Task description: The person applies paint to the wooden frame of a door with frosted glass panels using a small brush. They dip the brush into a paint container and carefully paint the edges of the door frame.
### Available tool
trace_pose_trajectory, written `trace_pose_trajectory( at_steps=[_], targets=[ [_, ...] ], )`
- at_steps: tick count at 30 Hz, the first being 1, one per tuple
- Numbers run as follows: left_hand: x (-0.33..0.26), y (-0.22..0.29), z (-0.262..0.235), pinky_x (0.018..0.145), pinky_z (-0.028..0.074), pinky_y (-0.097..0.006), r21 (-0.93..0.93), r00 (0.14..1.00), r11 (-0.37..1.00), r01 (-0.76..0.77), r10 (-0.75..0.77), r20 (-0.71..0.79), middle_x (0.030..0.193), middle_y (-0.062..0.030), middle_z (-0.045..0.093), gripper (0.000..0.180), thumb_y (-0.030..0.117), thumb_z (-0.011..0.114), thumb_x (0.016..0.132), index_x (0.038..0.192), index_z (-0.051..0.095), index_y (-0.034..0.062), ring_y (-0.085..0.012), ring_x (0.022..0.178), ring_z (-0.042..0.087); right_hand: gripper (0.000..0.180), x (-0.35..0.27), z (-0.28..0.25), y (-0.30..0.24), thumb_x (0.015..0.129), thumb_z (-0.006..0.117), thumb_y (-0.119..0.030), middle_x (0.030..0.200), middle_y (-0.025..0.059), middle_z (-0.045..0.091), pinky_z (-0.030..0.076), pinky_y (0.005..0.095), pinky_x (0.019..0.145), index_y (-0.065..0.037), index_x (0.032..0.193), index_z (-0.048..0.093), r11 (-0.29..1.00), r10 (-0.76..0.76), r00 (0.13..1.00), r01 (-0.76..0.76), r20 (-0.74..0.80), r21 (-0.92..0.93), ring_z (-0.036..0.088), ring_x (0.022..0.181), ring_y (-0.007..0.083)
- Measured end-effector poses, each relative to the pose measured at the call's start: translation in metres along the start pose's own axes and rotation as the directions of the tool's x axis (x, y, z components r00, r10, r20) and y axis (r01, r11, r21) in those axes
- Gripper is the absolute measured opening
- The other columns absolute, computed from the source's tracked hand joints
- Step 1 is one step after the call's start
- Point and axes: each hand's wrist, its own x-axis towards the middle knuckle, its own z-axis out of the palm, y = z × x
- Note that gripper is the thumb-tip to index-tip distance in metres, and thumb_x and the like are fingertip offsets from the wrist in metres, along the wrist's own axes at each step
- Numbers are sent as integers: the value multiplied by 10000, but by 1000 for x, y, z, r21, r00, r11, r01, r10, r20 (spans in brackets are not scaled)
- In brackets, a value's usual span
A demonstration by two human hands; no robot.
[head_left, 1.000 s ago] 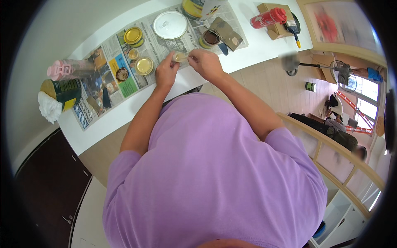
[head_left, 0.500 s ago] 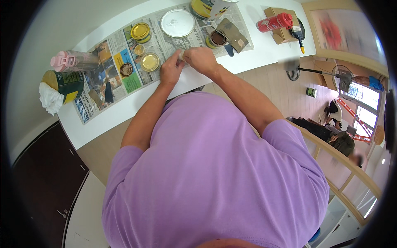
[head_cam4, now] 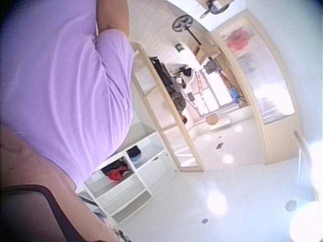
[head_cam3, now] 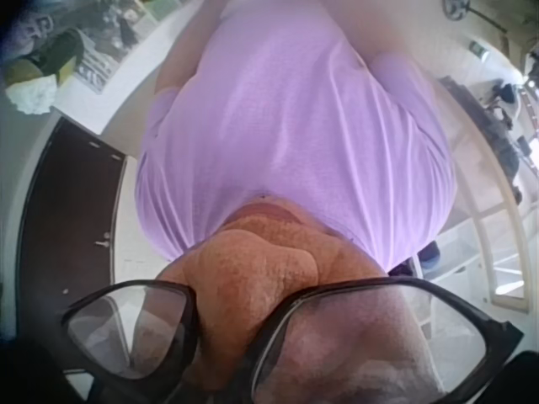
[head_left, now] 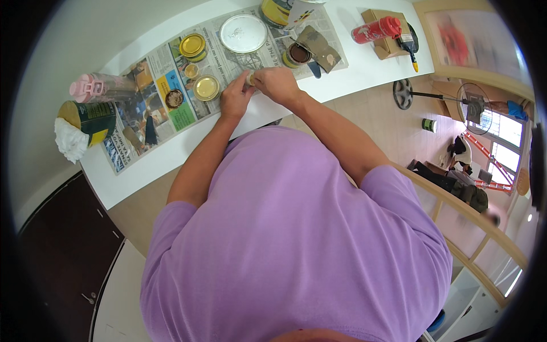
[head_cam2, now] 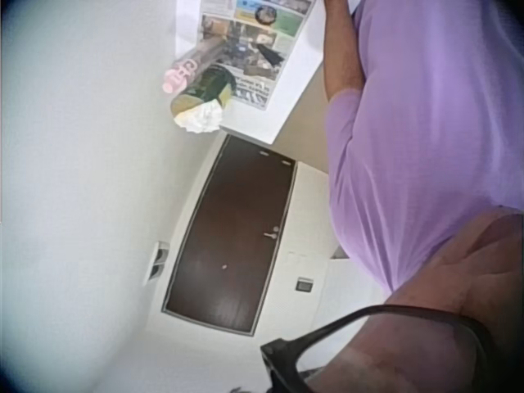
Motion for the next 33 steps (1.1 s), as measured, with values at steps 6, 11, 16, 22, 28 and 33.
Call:
trace_pose_trajectory(
  at_steps=[6,11,16,22,28,33],
  targets=[
    [-3,-10,11,745,590,-411,-24,999,999,28,-28,-21,941,-130,733,553,145,866,807,1331,690,133,-271,801,732,194,5,-13,-1,886,681,-265,821,146,749,574,504,676,-87,831,733,997,-40,999,40,-8,-70,740,755,368],
    [-5,-6,5,772,587,-435,-20,1000,1000,10,-11,-18,969,-128,737,548,172,856,815,1329,673,126,-316,838,726,173,9,0,3,917,650,-230,859,140,749,568,493,689,-103,851,747,993,-67,996,72,55,-91,734,787,355],
    [-5,-2,4,730,590,-427,6,998,1000,-20,20,-53,915,-136,728,544,200,844,852,1359,665,116,-290,777,725,112,8,-23,-6,919,658,-179,837,127,727,559,467,641,-92,870,709,984,-119,992,123,39,-131,724,743,336],
    [-6,-1,2,726,593,-421,38,999,999,-15,16,-41,924,-127,727,529,183,841,853,1351,671,130,-284,778,726,78,12,-17,-3,892,665,-157,826,130,731,564,456,634,-102,870,716,966,-221,970,232,102,-112,732,724,328],
    [-6,-7,2,764,592,-449,-10,1000,1000,15,-15,-16,967,-130,731,535,198,838,843,1346,659,168,-342,861,726,114,14,-11,-2,900,665,-175,811,129,731,571,459,646,-97,846,728,964,-189,973,209,133,-164,734,737,339],
    [-6,-4,3,744,594,-438,0,999,1000,12,-12,-36,940,-117,733,536,201,844,836,1340,666,162,-327,829,730,179,20,-14,-1,919,670,-238,832,143,746,572,488,662,-90,845,738,987,-108,988,120,106,-109,737,758,354]
  ],
)
